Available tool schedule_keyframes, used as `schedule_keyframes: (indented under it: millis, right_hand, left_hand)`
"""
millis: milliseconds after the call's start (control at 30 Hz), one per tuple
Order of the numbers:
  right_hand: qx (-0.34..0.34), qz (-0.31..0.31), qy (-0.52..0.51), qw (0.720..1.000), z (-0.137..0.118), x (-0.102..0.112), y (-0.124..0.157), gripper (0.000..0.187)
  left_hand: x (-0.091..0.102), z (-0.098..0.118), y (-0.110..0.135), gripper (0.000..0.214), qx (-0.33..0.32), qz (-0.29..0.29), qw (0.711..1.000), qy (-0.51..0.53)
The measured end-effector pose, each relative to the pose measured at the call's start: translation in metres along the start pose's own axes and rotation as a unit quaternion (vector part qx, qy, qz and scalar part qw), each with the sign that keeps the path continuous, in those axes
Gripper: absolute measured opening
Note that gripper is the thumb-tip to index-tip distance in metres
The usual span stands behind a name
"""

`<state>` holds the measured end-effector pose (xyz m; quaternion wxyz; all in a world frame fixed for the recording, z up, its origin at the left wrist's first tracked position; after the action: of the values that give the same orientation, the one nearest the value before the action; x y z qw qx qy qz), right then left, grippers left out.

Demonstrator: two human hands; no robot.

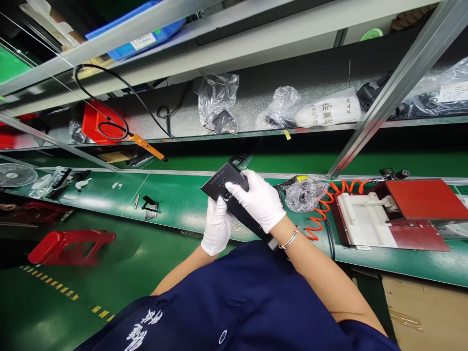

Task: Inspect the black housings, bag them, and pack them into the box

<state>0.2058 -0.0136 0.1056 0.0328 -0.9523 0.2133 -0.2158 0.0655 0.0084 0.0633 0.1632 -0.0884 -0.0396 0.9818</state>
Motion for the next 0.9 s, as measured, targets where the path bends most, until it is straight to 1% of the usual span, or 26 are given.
schedule_keyframes:
  millis: [33, 100, 167, 200, 267, 333, 367, 400, 433, 500, 567, 633, 667, 733, 767, 800, 833, 900]
  right_hand:
    - [0.012, -0.002, -0.019, 1.0, 0.002, 0.002, -0.001, 0.043]
    - [0.044, -0.015, -0.088, 0.995, 0.012, 0.011, 0.0, 0.041]
    - [0.038, -0.022, -0.138, 0.989, 0.035, 0.028, 0.011, 0.043]
    - [0.012, -0.015, -0.143, 0.99, 0.053, 0.038, 0.021, 0.045]
    - [-0.059, -0.026, -0.11, 0.992, 0.093, 0.053, 0.049, 0.049]
    - [-0.131, -0.075, -0.094, 0.984, 0.132, 0.057, 0.084, 0.05]
    - [-0.152, -0.095, -0.09, 0.98, 0.147, 0.056, 0.102, 0.051]
    - [-0.168, -0.102, -0.084, 0.977, 0.16, 0.055, 0.117, 0.051]
    - [-0.179, -0.088, -0.078, 0.977, 0.171, 0.053, 0.13, 0.054]
    - [-0.178, -0.041, -0.037, 0.982, 0.18, 0.048, 0.146, 0.058]
    - [-0.165, 0.026, 0.016, 0.986, 0.177, 0.042, 0.153, 0.056]
    - [-0.16, 0.09, 0.037, 0.982, 0.173, 0.041, 0.155, 0.048]
    - [-0.164, 0.118, 0.029, 0.979, 0.175, 0.044, 0.158, 0.044]
    - [-0.18, 0.176, 0.001, 0.968, 0.185, 0.062, 0.172, 0.037]
    - [-0.193, 0.206, -0.009, 0.959, 0.193, 0.076, 0.186, 0.035]
    - [-0.209, 0.24, -0.011, 0.948, 0.202, 0.091, 0.206, 0.035]
    - [-0.23, 0.274, -0.007, 0.934, 0.212, 0.107, 0.232, 0.036]
    - [-0.275, 0.335, 0.01, 0.901, 0.23, 0.136, 0.292, 0.039]
  left_hand:
    - [0.0, -0.001, -0.002, 0.051, -0.001, 0.005, 1.0, 0.002]
    - [0.003, -0.006, -0.008, 0.049, 0.012, 0.025, 0.999, 0.017]
    - [0.007, -0.012, -0.017, 0.049, 0.037, 0.05, 0.997, 0.053]
    - [0.009, -0.014, -0.023, 0.049, 0.049, 0.059, 0.994, 0.074]
    - [0.014, -0.019, -0.034, 0.049, 0.065, 0.065, 0.991, 0.102]
    - [0.019, -0.027, -0.045, 0.048, 0.078, 0.066, 0.989, 0.107]
    - [0.021, -0.032, -0.05, 0.047, 0.084, 0.067, 0.989, 0.105]
    - [0.023, -0.037, -0.054, 0.047, 0.09, 0.068, 0.988, 0.102]
    - [0.023, -0.043, -0.058, 0.046, 0.095, 0.066, 0.988, 0.098]
    - [0.02, -0.053, -0.063, 0.046, 0.106, 0.054, 0.989, 0.088]
    - [0.009, -0.061, -0.064, 0.046, 0.116, 0.02, 0.99, 0.078]
    - [-0.008, -0.064, -0.061, 0.045, 0.124, -0.042, 0.99, 0.059]
    - [-0.018, -0.064, -0.06, 0.045, 0.124, -0.085, 0.988, 0.034]
    - [-0.039, -0.068, -0.057, 0.049, 0.12, -0.18, 0.975, -0.048]
    - [-0.049, -0.071, -0.057, 0.051, 0.115, -0.216, 0.965, -0.093]
    - [-0.058, -0.077, -0.055, 0.054, 0.116, -0.247, 0.954, -0.125]
    - [-0.067, -0.084, -0.053, 0.056, 0.12, -0.278, 0.941, -0.149]
    - [-0.084, -0.103, -0.041, 0.056, 0.138, -0.345, 0.911, -0.179]
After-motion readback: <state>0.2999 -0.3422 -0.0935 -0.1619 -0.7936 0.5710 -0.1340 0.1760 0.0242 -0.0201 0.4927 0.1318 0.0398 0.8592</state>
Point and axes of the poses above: each hand's wrist, its own y-axis away from the middle knuckle, its own x-axis out of the back of the hand, z = x × y, the point moved 8 cm from there along -y, towards the middle knuckle, and after that the axes turned 4 degrees about -y, right-handed, at the moved point
